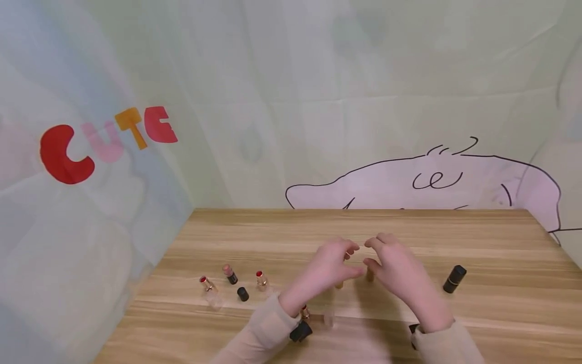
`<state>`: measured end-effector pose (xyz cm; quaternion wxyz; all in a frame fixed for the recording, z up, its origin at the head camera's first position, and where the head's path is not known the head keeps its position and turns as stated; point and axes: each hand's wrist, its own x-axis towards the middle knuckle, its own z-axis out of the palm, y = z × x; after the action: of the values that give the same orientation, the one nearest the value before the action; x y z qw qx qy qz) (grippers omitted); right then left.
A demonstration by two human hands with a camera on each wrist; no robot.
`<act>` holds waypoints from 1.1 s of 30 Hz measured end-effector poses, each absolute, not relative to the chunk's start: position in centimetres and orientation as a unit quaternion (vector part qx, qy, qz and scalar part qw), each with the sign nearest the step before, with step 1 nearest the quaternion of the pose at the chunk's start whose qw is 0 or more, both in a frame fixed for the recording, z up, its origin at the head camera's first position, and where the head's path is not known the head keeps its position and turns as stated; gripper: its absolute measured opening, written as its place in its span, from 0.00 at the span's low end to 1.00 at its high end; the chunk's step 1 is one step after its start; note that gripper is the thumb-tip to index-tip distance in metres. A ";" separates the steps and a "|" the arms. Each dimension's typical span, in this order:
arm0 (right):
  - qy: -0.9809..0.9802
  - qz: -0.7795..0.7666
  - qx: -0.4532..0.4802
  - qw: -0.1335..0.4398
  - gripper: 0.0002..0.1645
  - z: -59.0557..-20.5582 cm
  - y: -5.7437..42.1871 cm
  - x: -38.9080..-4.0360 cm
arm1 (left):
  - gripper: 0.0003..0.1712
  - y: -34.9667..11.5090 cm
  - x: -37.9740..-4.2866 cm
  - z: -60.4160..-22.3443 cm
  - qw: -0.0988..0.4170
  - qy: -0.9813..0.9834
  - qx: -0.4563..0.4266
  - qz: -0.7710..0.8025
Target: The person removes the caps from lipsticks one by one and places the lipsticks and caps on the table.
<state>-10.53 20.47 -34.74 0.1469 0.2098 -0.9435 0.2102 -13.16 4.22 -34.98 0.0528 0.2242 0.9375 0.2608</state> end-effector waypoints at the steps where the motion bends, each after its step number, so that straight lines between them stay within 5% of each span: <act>1: -0.945 0.210 0.206 0.146 0.18 -34.9 20.7 -10.5 | 0.28 4.6 -13.1 -35.1 0.055 0.939 0.217 0.262; 20: -0.952 0.201 0.182 0.141 0.14 -37.6 21.2 -10.8 | 0.07 9.0 -12.7 -37.9 -0.003 0.966 0.140 0.216; 33: -0.949 0.197 0.190 0.159 0.09 -38.7 21.1 -11.2 | 0.14 9.5 -13.2 -39.4 -0.028 0.972 0.136 0.189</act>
<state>-11.21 21.06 -38.74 0.1589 0.1896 -0.9487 0.1967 -13.18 9.48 -39.37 -0.0280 0.1365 0.9721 0.1886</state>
